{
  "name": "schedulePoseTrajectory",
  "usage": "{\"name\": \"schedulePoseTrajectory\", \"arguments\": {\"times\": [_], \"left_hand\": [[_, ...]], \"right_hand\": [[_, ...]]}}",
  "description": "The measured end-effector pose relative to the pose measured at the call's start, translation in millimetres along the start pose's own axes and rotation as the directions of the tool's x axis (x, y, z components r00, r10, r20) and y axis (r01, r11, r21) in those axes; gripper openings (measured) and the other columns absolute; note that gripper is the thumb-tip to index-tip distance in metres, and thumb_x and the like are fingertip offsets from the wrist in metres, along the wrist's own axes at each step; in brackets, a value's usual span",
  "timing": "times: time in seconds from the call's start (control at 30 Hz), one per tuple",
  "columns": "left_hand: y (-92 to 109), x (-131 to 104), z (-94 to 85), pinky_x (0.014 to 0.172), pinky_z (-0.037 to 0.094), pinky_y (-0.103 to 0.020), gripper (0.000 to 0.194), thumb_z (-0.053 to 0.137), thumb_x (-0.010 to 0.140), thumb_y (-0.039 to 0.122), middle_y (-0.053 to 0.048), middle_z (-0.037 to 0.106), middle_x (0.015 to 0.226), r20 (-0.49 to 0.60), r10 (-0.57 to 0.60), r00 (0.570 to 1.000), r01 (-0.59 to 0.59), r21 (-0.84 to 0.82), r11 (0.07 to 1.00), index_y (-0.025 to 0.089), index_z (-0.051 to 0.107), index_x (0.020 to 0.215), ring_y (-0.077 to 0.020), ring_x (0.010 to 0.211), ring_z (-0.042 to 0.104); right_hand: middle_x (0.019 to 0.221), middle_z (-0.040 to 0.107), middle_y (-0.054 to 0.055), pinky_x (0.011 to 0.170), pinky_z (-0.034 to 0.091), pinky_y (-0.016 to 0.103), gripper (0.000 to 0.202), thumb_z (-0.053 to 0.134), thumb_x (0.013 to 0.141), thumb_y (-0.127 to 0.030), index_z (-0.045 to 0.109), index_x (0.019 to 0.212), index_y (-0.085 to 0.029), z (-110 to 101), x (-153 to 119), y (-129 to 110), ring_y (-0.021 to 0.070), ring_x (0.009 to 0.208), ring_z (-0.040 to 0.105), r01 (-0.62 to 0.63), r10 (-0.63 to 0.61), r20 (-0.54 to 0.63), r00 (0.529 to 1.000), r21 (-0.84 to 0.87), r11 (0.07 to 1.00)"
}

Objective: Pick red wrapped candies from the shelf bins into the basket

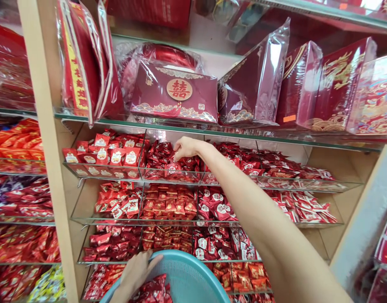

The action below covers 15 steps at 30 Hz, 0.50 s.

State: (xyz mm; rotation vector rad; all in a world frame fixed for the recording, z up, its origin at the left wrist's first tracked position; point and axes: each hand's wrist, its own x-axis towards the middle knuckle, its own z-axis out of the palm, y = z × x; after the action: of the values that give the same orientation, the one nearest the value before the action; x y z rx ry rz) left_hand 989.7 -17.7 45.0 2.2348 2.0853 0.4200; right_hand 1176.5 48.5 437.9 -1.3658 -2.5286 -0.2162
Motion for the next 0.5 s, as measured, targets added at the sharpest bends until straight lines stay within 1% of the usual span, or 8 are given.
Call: {"name": "schedulePoseTrajectory", "arguments": {"times": [0.1,0.2,0.27,0.33,0.43,0.5], "left_hand": [[1,1,0.4,0.073,0.046,-0.034,0.063,0.015,0.081,0.065,-0.008,0.069,0.086,0.007,0.0,1.0,-0.001,0.007,1.0,0.022,0.06,0.09,-0.0258,0.085,0.064],[2,1,-1.5,0.074,0.045,-0.035,0.064,0.015,0.081,0.065,-0.009,0.068,0.087,0.016,0.004,1.0,-0.004,0.01,1.0,0.021,0.06,0.091,-0.0261,0.085,0.063],[3,0,-4.4,0.074,0.045,-0.034,0.063,0.015,0.082,0.065,-0.01,0.068,0.088,0.025,0.003,1.0,-0.003,0.004,1.0,0.021,0.06,0.091,-0.0255,0.085,0.063],[5,0,-7.8,0.073,0.045,-0.033,0.062,0.016,0.082,0.064,-0.01,0.068,0.087,0.034,-0.005,0.999,0.005,-0.006,1.0,0.02,0.06,0.091,-0.0248,0.085,0.063],[6,0,-12.1,0.073,0.045,-0.033,0.062,0.016,0.082,0.064,-0.01,0.068,0.087,0.035,0.002,0.999,-0.001,-0.014,1.0,0.02,0.06,0.09,-0.0248,0.085,0.063],[5,0,-14.1,0.072,0.045,-0.033,0.063,0.016,0.082,0.064,-0.01,0.068,0.088,0.033,0.008,0.999,-0.007,-0.01,1.0,0.02,0.06,0.091,-0.0251,0.085,0.063]], "right_hand": [[0.098,0.066,0.004,0.067,0.043,0.02,0.048,0.069,0.063,-0.033,0.061,0.107,-0.013,15,12,-16,0.0153,0.082,0.059,0.032,-0.031,0.037,0.999,-0.047,0.998],[0.1,0.065,0.004,0.064,0.043,0.02,0.051,0.069,0.063,-0.033,0.059,0.109,-0.014,28,18,-26,0.0156,0.082,0.06,-0.014,0.026,0.137,0.99,-0.093,0.996],[0.099,0.065,0.005,0.063,0.044,0.021,0.05,0.07,0.062,-0.034,0.06,0.107,-0.013,31,19,-29,0.017,0.081,0.06,-0.046,0.074,0.214,0.974,-0.129,0.991],[0.098,0.065,0.007,0.064,0.045,0.024,0.052,0.072,0.06,-0.037,0.062,0.104,-0.011,32,19,-31,0.0194,0.082,0.06,-0.051,0.096,0.265,0.959,-0.175,0.983],[0.103,0.063,0.009,0.067,0.045,0.024,0.062,0.076,0.055,-0.039,0.061,0.107,-0.009,31,19,-33,0.021,0.087,0.059,-0.045,0.1,0.263,0.959,-0.207,0.977],[0.102,0.063,0.008,0.066,0.045,0.024,0.063,0.075,0.055,-0.04,0.06,0.107,-0.009,31,19,-32,0.0203,0.085,0.059,-0.055,0.106,0.259,0.96,-0.195,0.979]]}}
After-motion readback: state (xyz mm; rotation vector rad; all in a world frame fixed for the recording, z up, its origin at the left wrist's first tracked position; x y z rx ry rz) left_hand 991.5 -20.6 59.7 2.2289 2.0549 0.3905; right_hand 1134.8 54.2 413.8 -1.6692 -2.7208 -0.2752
